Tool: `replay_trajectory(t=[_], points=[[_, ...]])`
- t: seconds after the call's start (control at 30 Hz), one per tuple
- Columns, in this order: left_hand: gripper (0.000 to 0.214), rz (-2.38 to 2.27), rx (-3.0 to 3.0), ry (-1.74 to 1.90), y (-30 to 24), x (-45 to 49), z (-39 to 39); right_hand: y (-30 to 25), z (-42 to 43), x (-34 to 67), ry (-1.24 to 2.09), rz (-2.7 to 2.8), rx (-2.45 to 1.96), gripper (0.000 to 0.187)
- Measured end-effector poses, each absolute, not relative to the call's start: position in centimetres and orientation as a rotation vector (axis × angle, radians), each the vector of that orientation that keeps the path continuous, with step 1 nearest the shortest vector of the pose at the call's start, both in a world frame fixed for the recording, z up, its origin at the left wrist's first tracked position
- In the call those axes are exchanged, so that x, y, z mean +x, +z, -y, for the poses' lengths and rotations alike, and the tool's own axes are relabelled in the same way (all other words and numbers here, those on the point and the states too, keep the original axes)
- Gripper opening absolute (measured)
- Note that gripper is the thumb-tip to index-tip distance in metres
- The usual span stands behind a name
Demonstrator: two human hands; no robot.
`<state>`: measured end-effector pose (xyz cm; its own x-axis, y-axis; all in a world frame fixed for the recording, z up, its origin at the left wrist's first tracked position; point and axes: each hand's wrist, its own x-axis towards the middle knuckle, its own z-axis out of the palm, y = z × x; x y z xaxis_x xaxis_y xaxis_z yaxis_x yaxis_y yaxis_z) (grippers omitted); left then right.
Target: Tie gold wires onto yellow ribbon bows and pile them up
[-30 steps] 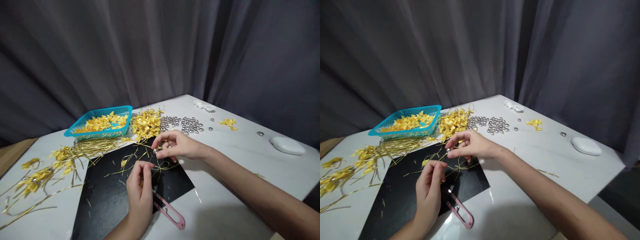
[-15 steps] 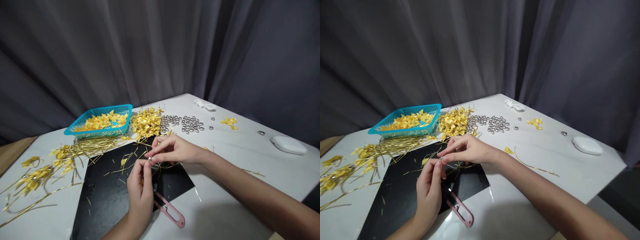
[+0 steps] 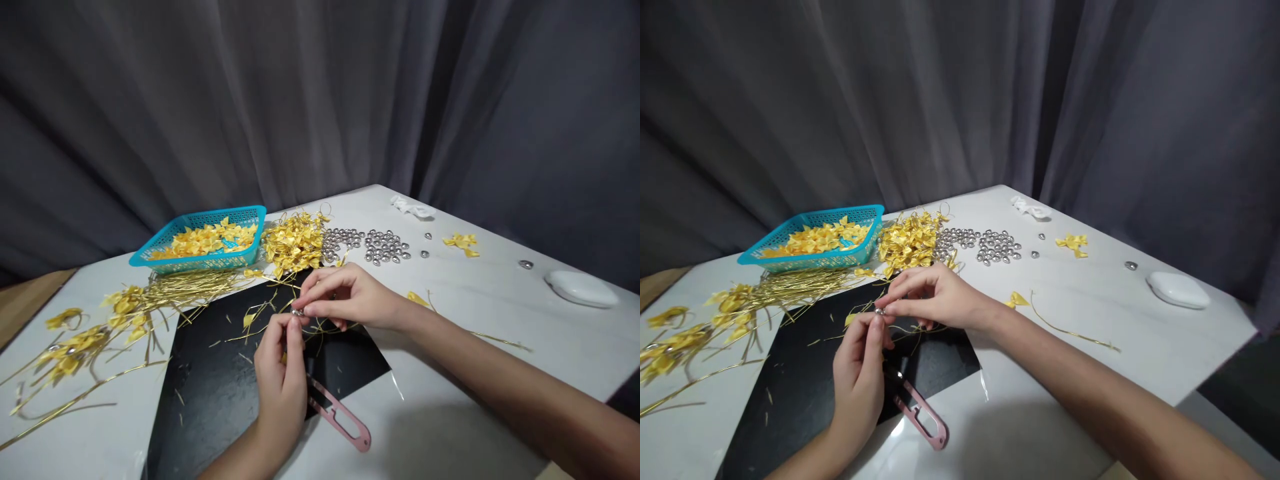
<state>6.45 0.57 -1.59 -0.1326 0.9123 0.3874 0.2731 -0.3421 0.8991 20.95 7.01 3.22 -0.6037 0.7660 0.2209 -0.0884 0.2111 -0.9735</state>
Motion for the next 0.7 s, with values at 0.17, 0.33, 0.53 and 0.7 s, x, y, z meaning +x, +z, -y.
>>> replay_trajectory(t=[0.17,0.33,0.53,0.7], points=[[0.020,-1.332,1.658,1.497,-1.7,6.4,-0.7,2.8,-6.7,20.4,1.443,1.717,-0.625,0.009],[0.019,-1.366,1.641,1.467,-1.6,6.5,-1.0,4.5,-6.8,20.8,1.176,1.620,-0.726,0.009],[0.022,-1.406,1.846,1.359,-1.4,6.3,-1.6,10.5,-7.6,23.8,0.809,1.460,-0.660,0.011],[0.023,-1.382,1.932,1.099,-1.6,6.0,-2.2,15.0,-6.7,26.0,0.544,1.353,-0.676,0.019]])
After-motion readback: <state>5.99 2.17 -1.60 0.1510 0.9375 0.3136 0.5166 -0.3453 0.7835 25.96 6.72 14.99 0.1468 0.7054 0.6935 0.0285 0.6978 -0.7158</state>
